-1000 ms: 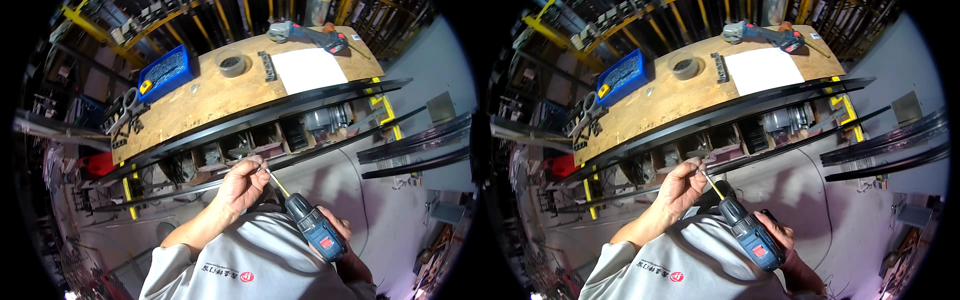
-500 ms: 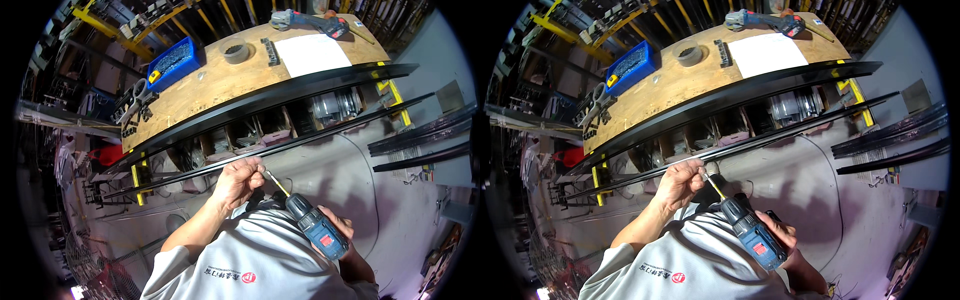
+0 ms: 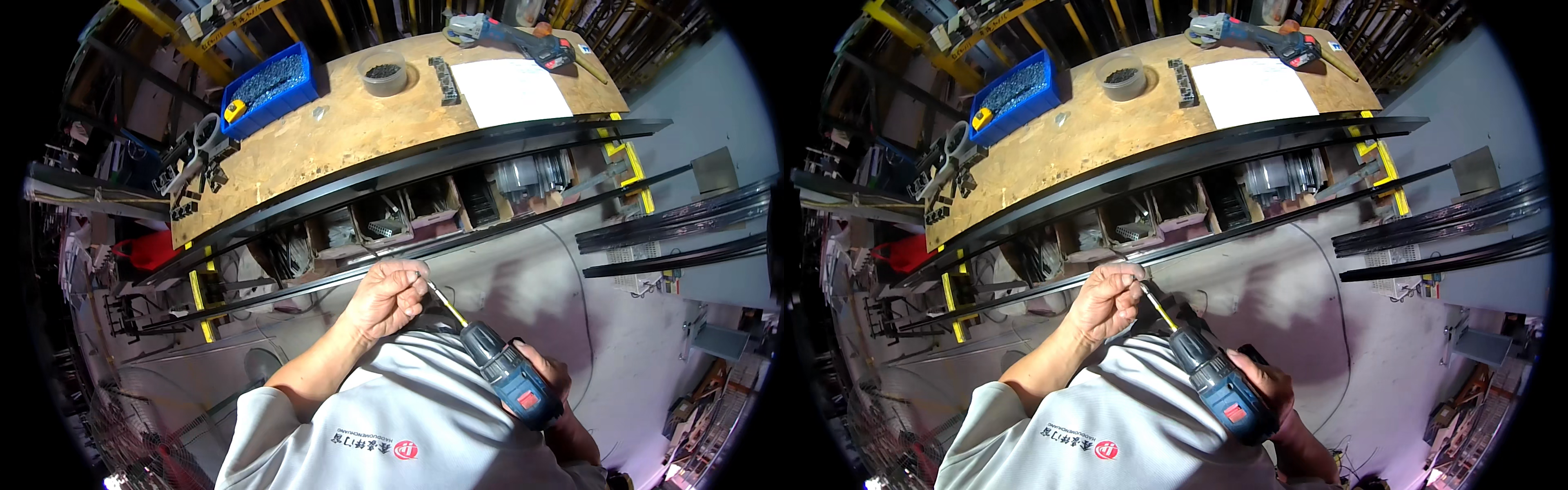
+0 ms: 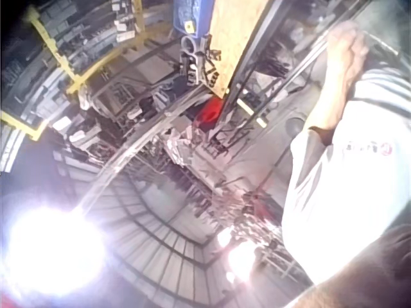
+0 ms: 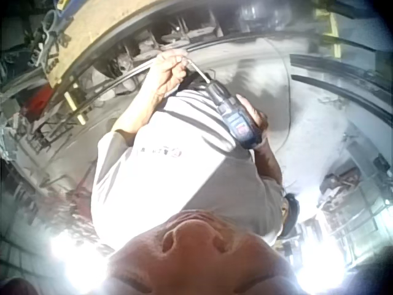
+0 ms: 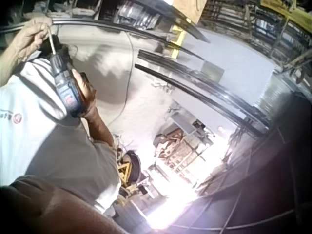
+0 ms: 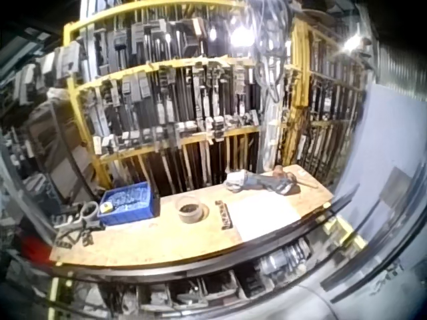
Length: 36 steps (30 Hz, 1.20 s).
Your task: The person aligns a black metal rail against a yellow support on a workbench, measures and marks positions, and then uses a power drill to drive screws into the rail.
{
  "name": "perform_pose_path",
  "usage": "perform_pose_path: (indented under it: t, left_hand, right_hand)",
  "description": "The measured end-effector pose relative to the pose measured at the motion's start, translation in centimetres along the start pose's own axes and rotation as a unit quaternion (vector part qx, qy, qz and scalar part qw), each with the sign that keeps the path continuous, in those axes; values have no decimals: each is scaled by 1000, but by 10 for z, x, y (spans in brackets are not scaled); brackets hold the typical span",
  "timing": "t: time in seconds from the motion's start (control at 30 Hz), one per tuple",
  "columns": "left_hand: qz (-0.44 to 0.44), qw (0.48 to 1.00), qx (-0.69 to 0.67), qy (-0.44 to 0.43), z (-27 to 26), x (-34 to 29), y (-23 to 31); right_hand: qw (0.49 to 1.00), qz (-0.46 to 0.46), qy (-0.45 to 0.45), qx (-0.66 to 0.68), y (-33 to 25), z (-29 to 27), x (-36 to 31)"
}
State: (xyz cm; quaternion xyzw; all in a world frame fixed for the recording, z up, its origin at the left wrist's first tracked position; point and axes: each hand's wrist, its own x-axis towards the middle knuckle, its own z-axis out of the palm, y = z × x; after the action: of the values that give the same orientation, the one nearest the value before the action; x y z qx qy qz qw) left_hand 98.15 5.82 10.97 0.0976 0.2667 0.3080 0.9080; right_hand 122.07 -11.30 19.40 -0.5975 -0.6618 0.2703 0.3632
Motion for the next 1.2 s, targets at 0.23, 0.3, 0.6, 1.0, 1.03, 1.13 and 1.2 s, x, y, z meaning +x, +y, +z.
perform_pose_path:
  t: [0.23, 0.3, 0.6, 1.0, 1.03, 1.13, 1.2]
  left_hand:
    - [-8, 999, 37, 19, -6, -6, 20]
    - [3, 999, 44, 0, -12, -9, 25]
    - [-43, 984, 174, -17, -19, -15, 55]
    - [-118, 984, 59, 116, -18, -14, 40]
    - [-97, 985, 34, 139, -20, -17, 30]
    - [-44, 992, 68, 92, -32, -27, 16]
    - [49, 929, 351, 110, -46, -32, 19]
  right_hand:
    - [999, -2, 2, 50, 4, 17, 9]
    - [997, 17, -10, 70, 1, 17, 14]
    - [977, 49, -76, 194, 11, 23, 17]
    - [964, 57, -137, 221, 24, 35, 17]
    - [967, 55, -130, 214, 23, 38, 16]
    - [982, 42, -111, 147, 15, 41, 17]
    - [986, 76, -102, 110, 8, 36, 14]
